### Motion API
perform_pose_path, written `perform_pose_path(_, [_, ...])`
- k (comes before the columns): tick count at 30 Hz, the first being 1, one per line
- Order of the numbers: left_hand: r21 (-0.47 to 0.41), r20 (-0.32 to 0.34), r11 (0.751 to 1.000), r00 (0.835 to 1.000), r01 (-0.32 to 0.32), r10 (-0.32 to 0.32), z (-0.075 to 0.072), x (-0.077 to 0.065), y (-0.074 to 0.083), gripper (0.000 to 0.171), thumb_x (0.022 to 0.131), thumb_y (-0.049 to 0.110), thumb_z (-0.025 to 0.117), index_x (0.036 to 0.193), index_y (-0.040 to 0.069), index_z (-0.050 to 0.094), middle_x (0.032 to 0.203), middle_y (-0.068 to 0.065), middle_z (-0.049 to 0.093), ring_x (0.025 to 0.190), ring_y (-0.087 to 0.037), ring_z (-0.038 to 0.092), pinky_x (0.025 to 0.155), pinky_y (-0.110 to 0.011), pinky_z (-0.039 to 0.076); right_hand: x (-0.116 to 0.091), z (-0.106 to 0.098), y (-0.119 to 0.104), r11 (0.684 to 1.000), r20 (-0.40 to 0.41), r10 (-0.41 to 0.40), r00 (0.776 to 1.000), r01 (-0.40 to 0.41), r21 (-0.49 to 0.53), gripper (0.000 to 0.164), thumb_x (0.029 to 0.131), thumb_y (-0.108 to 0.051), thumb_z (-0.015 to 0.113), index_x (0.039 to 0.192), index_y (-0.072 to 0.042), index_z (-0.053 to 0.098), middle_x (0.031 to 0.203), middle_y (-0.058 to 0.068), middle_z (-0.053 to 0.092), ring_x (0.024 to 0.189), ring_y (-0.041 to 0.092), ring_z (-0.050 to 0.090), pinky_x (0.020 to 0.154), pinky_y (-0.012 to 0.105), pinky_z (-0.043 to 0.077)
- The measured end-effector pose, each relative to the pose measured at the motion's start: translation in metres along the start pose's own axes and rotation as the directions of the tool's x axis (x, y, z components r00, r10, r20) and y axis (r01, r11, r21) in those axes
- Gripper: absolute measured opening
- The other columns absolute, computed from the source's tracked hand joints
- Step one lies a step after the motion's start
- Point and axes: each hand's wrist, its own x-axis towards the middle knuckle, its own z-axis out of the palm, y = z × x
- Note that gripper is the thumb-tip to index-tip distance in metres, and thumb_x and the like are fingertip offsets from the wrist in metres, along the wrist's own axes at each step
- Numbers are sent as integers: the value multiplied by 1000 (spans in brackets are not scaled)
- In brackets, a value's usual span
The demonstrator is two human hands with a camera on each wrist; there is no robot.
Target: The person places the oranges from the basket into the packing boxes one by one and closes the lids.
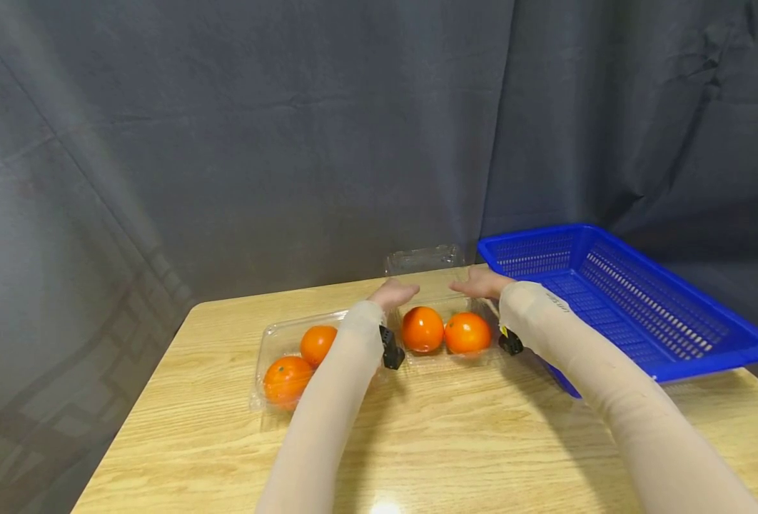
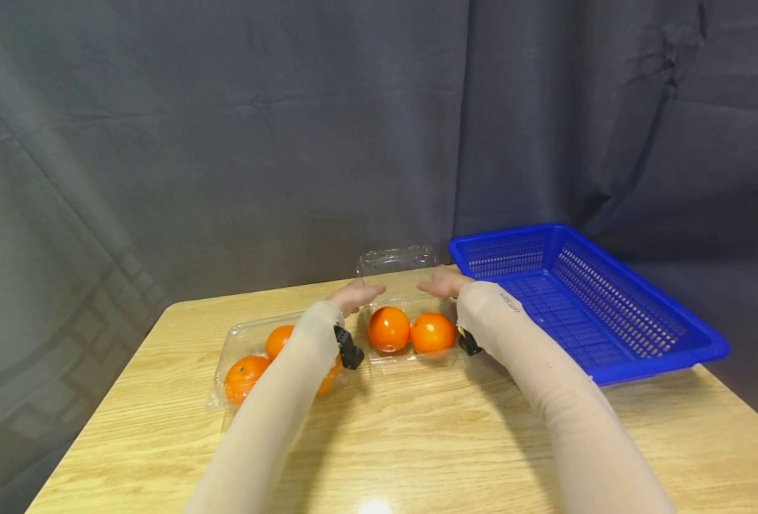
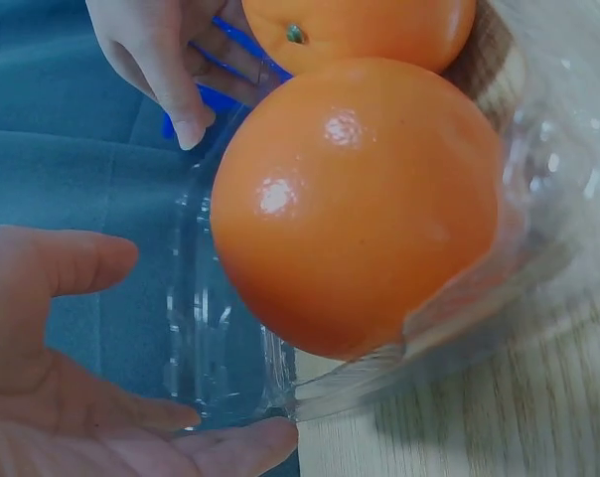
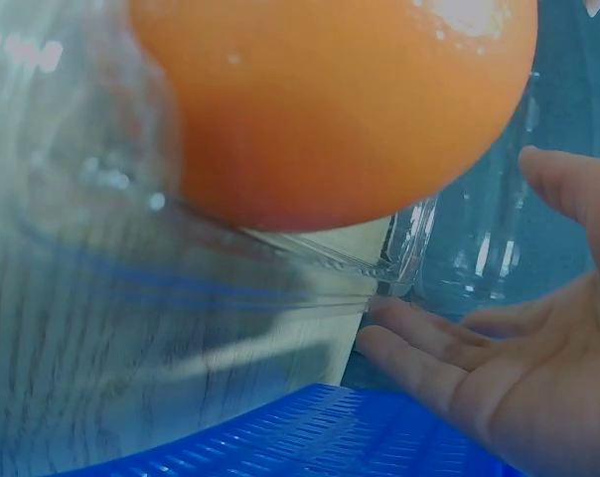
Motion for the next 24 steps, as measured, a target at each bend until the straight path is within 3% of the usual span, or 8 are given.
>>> perform_pose_path(7, [-43, -67, 999, 998, 10, -13, 0, 5, -2, 66, 94, 30, 48, 145, -3, 23, 152, -21, 23, 141, -34, 26, 117, -45, 24, -1, 1, 0, 999, -69, -47, 997, 49, 19, 63, 98, -33, 41, 129, 21, 36, 134, 39, 41, 122, 44, 46, 106, 52, 38])
perform_pose_path(11, [-48, -91, 999, 996, 15, -20, 0, 6, -2, 65, 94, 30, 49, 145, -4, 24, 154, -25, 13, 142, -37, 19, 118, -47, 20, -1, 2, -1, 999, -98, -33, 995, 36, 23, 60, 98, -33, 41, 128, 19, 41, 133, 37, 44, 121, 44, 47, 105, 52, 39])
perform_pose_path(16, [-28, -115, 1000, 993, 11, -14, 1, 5, -2, 67, 93, 30, 48, 144, -6, 25, 153, -30, 2, 143, -41, 13, 118, -48, 18, 1, 4, 0, 999, -116, -8, 993, 12, 38, 64, 97, -33, 41, 132, 21, 34, 138, 38, 36, 128, 47, 40, 108, 53, 35])
perform_pose_path(19, [-18, -126, 1000, 992, 11, -13, 1, 3, -3, 66, 93, 31, 48, 143, -7, 26, 153, -31, 1, 143, -41, 13, 118, -49, 18, 0, 4, 1, 997, -110, 21, 994, -12, 80, 72, 97, -34, 41, 138, 21, 20, 145, 38, 22, 135, 48, 27, 113, 53, 26])
perform_pose_path(22, [-30, -148, 1000, 989, 2, -7, 1, 2, -5, 66, 92, 30, 49, 141, -8, 29, 152, -30, 10, 141, -40, 20, 117, -49, 21, -1, 4, 1, 996, -122, 20, 992, -10, 85, 76, 97, -34, 41, 139, 23, 12, 147, 39, 14, 137, 50, 19, 115, 53, 21])
perform_pose_path(24, [-51, -167, 999, 986, -12, 4, 1, 3, -5, 64, 91, 29, 51, 139, -9, 31, 150, -28, 21, 138, -38, 27, 116, -48, 25, -1, 4, 0, 996, -144, 12, 990, 0, 87, 75, 96, -33, 42, 137, 23, 16, 144, 40, 22, 135, 49, 26, 114, 52, 24])
